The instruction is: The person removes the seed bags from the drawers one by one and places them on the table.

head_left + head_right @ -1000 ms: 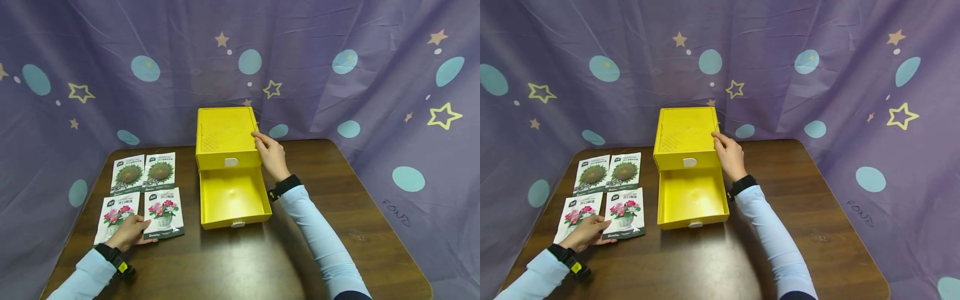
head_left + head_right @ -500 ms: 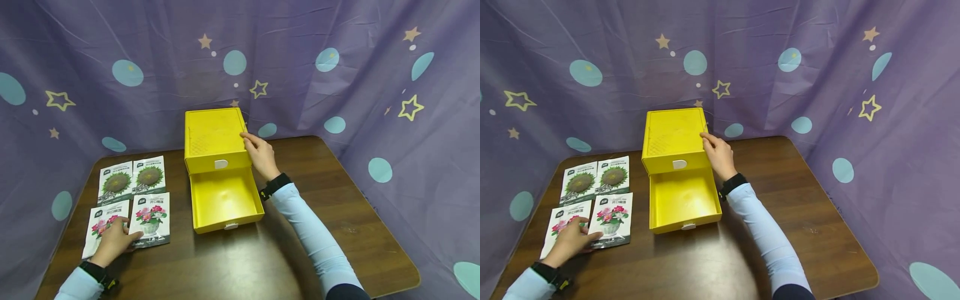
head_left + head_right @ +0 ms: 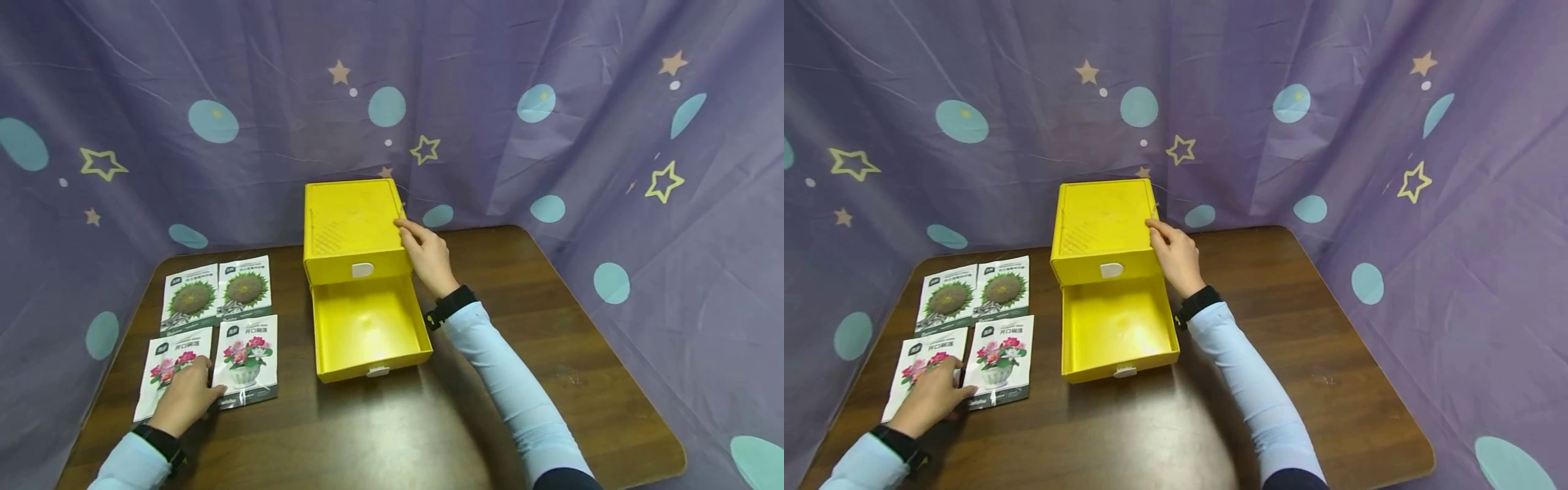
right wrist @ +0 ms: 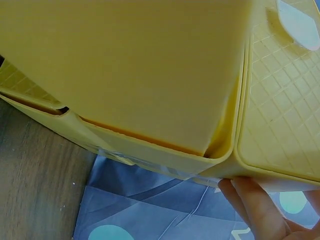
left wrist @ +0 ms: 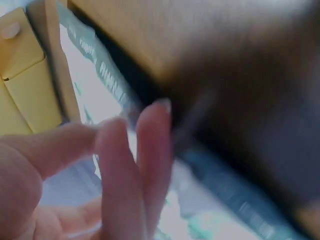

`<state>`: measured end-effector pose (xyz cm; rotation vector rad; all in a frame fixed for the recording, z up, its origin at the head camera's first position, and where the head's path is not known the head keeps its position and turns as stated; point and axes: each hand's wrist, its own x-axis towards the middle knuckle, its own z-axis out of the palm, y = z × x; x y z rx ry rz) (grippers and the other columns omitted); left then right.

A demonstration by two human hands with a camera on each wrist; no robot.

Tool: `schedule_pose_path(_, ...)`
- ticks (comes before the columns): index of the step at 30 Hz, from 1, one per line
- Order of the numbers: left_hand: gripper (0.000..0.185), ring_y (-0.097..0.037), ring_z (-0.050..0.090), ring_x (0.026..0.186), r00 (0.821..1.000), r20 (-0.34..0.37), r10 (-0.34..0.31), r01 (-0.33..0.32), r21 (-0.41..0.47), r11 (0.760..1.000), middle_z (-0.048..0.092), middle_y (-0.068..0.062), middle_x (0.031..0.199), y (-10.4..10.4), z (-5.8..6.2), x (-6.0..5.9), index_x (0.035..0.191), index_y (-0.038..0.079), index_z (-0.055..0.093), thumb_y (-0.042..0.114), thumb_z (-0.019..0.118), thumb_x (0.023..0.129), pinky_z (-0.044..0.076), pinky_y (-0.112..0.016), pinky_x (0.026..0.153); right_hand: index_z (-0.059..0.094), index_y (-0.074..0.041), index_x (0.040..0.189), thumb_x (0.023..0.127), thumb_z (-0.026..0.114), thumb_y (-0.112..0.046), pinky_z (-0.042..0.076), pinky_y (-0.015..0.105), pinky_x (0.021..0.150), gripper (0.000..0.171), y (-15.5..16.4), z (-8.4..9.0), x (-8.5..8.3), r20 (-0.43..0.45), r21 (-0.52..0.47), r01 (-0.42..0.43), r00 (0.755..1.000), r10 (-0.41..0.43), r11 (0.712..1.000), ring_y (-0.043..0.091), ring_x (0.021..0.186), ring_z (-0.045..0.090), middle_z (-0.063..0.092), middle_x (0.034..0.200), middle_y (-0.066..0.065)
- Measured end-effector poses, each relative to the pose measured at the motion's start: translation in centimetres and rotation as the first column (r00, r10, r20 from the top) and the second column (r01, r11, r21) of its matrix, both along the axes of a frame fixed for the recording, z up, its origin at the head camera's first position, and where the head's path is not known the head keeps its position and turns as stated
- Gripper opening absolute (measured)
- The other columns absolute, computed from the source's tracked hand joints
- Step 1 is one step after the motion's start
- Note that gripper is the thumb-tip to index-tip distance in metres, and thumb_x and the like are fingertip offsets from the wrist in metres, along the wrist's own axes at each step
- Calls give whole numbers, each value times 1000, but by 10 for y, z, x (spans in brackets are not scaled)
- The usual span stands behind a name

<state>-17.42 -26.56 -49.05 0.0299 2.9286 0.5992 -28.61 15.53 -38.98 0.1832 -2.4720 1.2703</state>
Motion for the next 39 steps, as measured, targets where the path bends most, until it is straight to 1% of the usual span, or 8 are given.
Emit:
schedule_pose_path(3, 41, -25, 58, 53, 1000, -18, -18, 17, -43, 999, 57, -22, 75, 5, 12, -3, 98, -11, 51, 15, 73, 76, 43, -41, 45, 59, -30, 125, 97, 43, -42, 29, 31, 46, 35, 2, 1, 3, 8, -8, 12, 1000, -12, 1000, 21, 49, 37, 61, 83, -6)
schedule_pose_path(7, 35, -32, 59, 68, 953, -292, -84, 90, 7, 996, 59, -18, 84, 28, 35, -11, 102, -6, 57, 16, 71, 79, 45, -45, 50, 59, -30, 125, 96, 43, -43, 30, 32, 46, 35, 6, 3, 6, 12, -3, 32, 999, -32, 999, 21, 50, 38, 60, 82, -5)
schedule_pose_path(13, 42, -32, 56, 98, 687, -715, -133, 364, 180, 914, 55, -19, 116, 95, 81, -38, 121, 0, 54, 9, 69, 83, 47, -46, 79, 60, -29, 124, 96, 44, -42, 31, 32, 47, 35, 12, 7, 4, -6, 0, 51, 999, -51, 999, 20, 52, 41, 62, 85, -5)
schedule_pose_path(16, 48, -34, 48, 115, 618, -768, -168, 465, 184, 866, 47, -18, 130, 125, 98, -54, 128, 3, 50, 11, 68, 84, 43, -48, 90, 60, -30, 124, 96, 44, -42, 31, 32, 48, 34, 12, 7, 3, -11, -5, 47, 999, -47, 999, 20, 53, 41, 62, 86, -6)
schedule_pose_path(20, 54, -37, 36, 127, 612, -762, -212, 495, 161, 854, 34, -19, 143, 147, 106, -73, 135, 10, 47, 19, 68, 86, 36, -53, 98, 60, -30, 124, 96, 44, -41, 30, 31, 47, 34, 6, 5, 1, -4, -3, 21, 1000, -21, 1000, 20, 51, 38, 61, 83, -5)
schedule_pose_path(24, 46, -40, 24, 134, 650, -718, -247, 503, 164, 849, 31, -21, 145, 151, 101, -85, 131, 13, 53, 23, 65, 88, 28, -56, 102, 59, -30, 125, 96, 44, -41, 30, 31, 47, 34, -2, 0, 3, 10, 7, 4, 1000, -4, 1000, 19, 49, 37, 60, 81, -5)
schedule_pose_path(31, 38, -36, 37, 128, 666, -671, -326, 587, 202, 784, 34, -17, 144, 147, 94, -99, 127, 13, 58, 16, 60, 90, 41, -45, 96, 56, -29, 129, 96, 44, -43, 46, 32, 70, 37, 3, 5, 5, 52, 4, -76, 996, 75, 997, 13, 80, 58, 64, 106, -6)
schedule_pose_path(39, 35, -33, 41, 125, 666, -679, -308, 591, 228, 774, 42, -14, 140, 149, 92, -101, 124, 14, 61, 15, 61, 89, 41, -46, 95, 44, -18, 139, 97, 45, -36, 47, 38, 89, 45, 24, 1, 42, 117, -299, -252, 947, 298, 920, 23, 119, 49, 48, 135, 6)
